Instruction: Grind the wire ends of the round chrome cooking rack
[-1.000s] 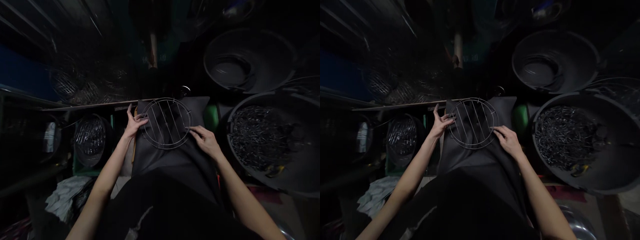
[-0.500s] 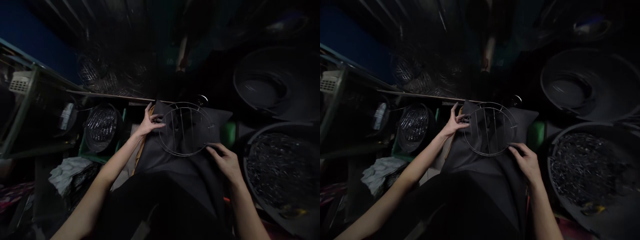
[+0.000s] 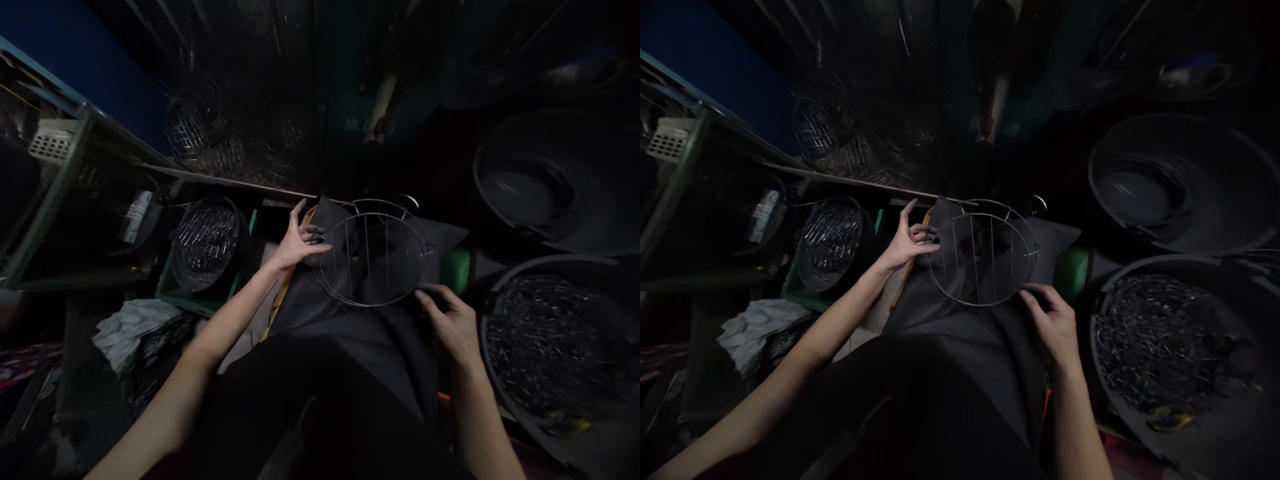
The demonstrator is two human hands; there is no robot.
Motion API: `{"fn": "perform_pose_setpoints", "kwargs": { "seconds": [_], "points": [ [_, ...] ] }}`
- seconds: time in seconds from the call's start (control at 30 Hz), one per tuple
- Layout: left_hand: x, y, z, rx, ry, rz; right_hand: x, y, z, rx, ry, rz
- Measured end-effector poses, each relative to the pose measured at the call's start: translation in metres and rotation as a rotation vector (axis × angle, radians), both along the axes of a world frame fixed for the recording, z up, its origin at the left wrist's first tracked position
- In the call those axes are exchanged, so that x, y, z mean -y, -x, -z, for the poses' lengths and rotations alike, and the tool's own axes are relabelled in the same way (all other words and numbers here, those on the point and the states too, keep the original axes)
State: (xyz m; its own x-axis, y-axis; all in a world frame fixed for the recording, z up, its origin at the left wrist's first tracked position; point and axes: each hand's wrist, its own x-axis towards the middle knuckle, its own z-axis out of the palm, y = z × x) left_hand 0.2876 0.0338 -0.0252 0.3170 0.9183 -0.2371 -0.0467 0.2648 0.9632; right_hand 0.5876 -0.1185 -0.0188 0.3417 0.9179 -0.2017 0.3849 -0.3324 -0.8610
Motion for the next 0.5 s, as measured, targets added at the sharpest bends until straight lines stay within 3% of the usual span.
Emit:
{"fn": "perform_pose_setpoints", "kwargs": {
  "seconds": [0.13, 0.27, 0.37, 0.5],
  "points": [
    [-0.018, 0.026, -0.014, -0.053, -0.085, -0.159, -0.006, -0.011, 0.0, 0.034, -0.058, 0.168],
    [-0.037, 0.072, -0.029, -0.124, -0.167, -0.457, -0.018, -0.014, 0.012, 0.125, 0.055, 0.229],
    [-0.043, 0.106, -0.029, -0.162, -0.244, -0.718, -0.025, -0.01, 0.02, 0.217, 0.199, 0.169],
    [-0.043, 0.14, -0.015, -0.244, -0.341, -0.994, -0.03, -0.023, 0.029, 0.426, 0.229, 0.009]
  ]
}}
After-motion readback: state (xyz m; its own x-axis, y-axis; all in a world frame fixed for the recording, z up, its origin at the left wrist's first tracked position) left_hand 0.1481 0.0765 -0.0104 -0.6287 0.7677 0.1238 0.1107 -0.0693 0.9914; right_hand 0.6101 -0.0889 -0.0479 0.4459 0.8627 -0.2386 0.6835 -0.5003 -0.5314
